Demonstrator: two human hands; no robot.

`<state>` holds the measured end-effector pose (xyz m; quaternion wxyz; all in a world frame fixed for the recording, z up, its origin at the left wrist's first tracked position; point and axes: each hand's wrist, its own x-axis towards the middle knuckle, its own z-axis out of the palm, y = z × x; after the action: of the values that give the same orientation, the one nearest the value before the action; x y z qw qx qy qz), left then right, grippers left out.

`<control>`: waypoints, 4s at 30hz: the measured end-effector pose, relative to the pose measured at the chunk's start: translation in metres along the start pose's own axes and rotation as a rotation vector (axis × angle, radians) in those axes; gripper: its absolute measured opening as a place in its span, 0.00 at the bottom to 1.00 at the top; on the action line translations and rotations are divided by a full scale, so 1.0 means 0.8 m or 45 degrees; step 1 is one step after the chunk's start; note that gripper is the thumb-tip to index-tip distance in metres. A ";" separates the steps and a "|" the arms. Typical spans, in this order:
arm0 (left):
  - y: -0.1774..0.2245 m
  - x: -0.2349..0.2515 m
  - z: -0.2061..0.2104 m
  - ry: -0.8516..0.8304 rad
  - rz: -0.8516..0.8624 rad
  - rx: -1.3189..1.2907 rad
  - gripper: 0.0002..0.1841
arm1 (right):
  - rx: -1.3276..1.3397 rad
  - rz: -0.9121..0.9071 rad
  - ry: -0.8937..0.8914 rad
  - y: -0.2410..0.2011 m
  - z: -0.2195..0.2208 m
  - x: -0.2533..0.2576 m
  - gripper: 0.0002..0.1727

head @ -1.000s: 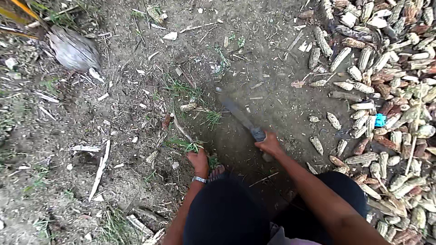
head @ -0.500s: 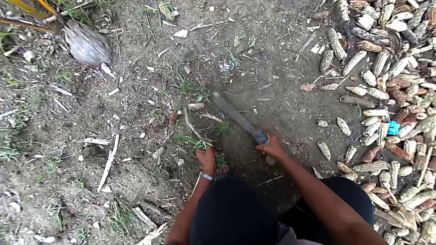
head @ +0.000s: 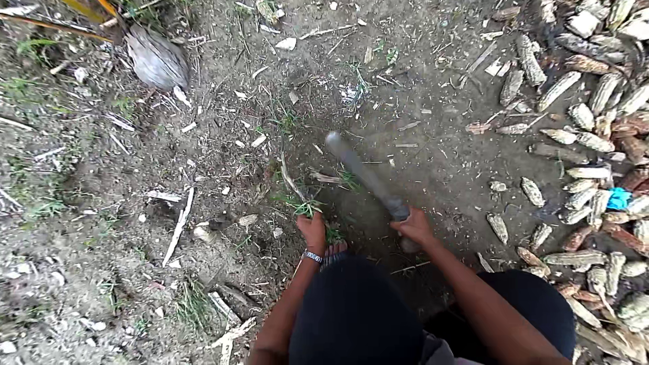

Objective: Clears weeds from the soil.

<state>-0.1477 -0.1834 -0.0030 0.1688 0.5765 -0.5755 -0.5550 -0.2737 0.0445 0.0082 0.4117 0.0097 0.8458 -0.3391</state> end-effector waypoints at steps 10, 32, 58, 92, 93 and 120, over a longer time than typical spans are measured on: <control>0.004 -0.007 0.015 -0.073 0.048 -0.018 0.12 | -0.305 -0.034 -0.153 0.037 0.022 -0.009 0.41; -0.003 0.006 -0.021 0.123 -0.146 0.115 0.17 | 0.140 0.033 -0.100 0.001 0.051 0.013 0.32; -0.011 0.020 -0.038 0.234 -0.104 -0.031 0.14 | -0.210 -0.240 -0.139 -0.113 0.039 0.072 0.34; -0.011 0.018 -0.113 0.462 -0.201 0.104 0.16 | -0.166 -0.180 -0.236 -0.118 0.081 0.045 0.37; -0.010 0.019 -0.108 0.452 -0.205 0.091 0.15 | 0.045 -0.106 -0.140 -0.112 0.092 0.042 0.36; 0.016 0.080 -0.100 0.275 -0.409 1.027 0.28 | -0.428 -0.177 -0.142 -0.009 -0.010 -0.026 0.32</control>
<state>-0.1051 -0.2767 0.0055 -0.0987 0.7329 -0.6282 -0.2419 -0.2677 0.0492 0.0305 0.4295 -0.1364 0.8651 -0.2205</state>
